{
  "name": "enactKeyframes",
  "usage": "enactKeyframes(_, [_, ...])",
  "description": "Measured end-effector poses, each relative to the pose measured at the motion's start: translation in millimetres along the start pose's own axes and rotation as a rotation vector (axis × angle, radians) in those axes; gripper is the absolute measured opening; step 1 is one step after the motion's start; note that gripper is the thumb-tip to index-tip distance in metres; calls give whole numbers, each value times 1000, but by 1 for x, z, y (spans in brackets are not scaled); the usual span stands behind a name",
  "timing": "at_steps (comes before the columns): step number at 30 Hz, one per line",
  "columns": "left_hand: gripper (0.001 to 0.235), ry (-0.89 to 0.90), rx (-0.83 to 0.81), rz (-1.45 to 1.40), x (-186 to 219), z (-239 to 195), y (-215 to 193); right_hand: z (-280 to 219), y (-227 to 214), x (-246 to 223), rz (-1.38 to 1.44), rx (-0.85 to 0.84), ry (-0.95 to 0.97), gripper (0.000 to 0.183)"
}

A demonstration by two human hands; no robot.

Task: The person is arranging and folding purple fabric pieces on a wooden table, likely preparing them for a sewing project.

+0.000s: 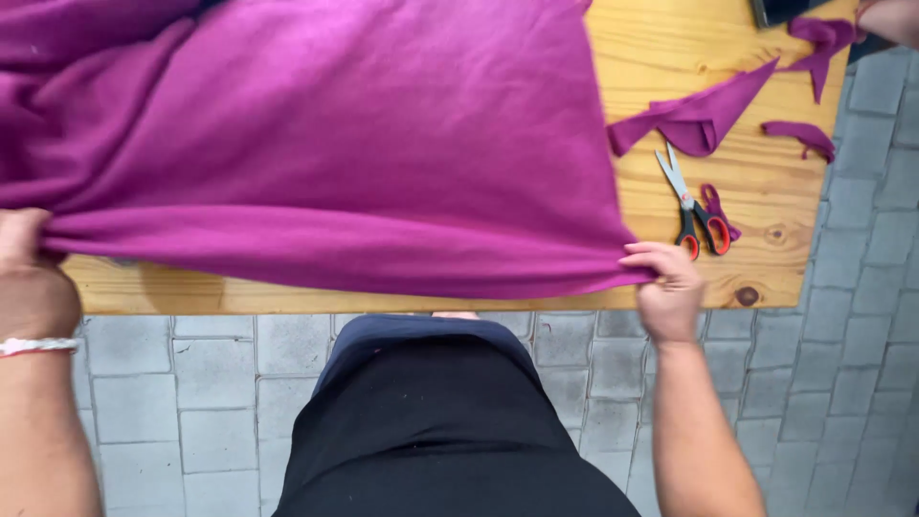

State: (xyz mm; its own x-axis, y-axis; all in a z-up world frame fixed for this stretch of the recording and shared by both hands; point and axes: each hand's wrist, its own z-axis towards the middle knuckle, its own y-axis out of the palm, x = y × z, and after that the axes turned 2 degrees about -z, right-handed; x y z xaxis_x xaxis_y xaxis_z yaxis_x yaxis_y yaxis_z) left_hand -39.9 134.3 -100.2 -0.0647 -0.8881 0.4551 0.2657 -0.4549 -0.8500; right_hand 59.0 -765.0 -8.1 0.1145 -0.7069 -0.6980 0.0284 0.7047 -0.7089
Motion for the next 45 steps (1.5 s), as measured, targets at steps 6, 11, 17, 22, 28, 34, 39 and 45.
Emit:
enactKeyframes(6, [60, -20, -159, 838, 108, 12, 3, -58, 38, 38, -279, -152, -127, 45])
enactKeyframes(11, [48, 311, -109, 414, 262, 121, 98, -97, 49, 46, -393, 74, 173, 35])
enactKeyframes(17, [81, 579, -466, -77, 477, 220, 280, -98, 84, 49, -378, 41, 671, 58])
enactKeyframes(22, [106, 318, -697, 135, 536, 257, 369, -120, 109, 69, 242, 311, 791, 32])
enactKeyframes(28, [110, 401, -587, 129, 527, 259, 395, -121, 108, 58, 955, 522, 1117, 31])
enactKeyframes(34, [106, 409, -546, 87, 526, 258, 387, -149, 94, 93, 590, 529, 1045, 15])
enactKeyframes(39, [105, 408, -548, 86, 527, 257, 385, -167, 87, 99, 571, 538, 1078, 13])
enactKeyframes(45, [105, 410, -564, 87, 533, 259, 373, -195, 79, 113, 532, 468, 1124, 11])
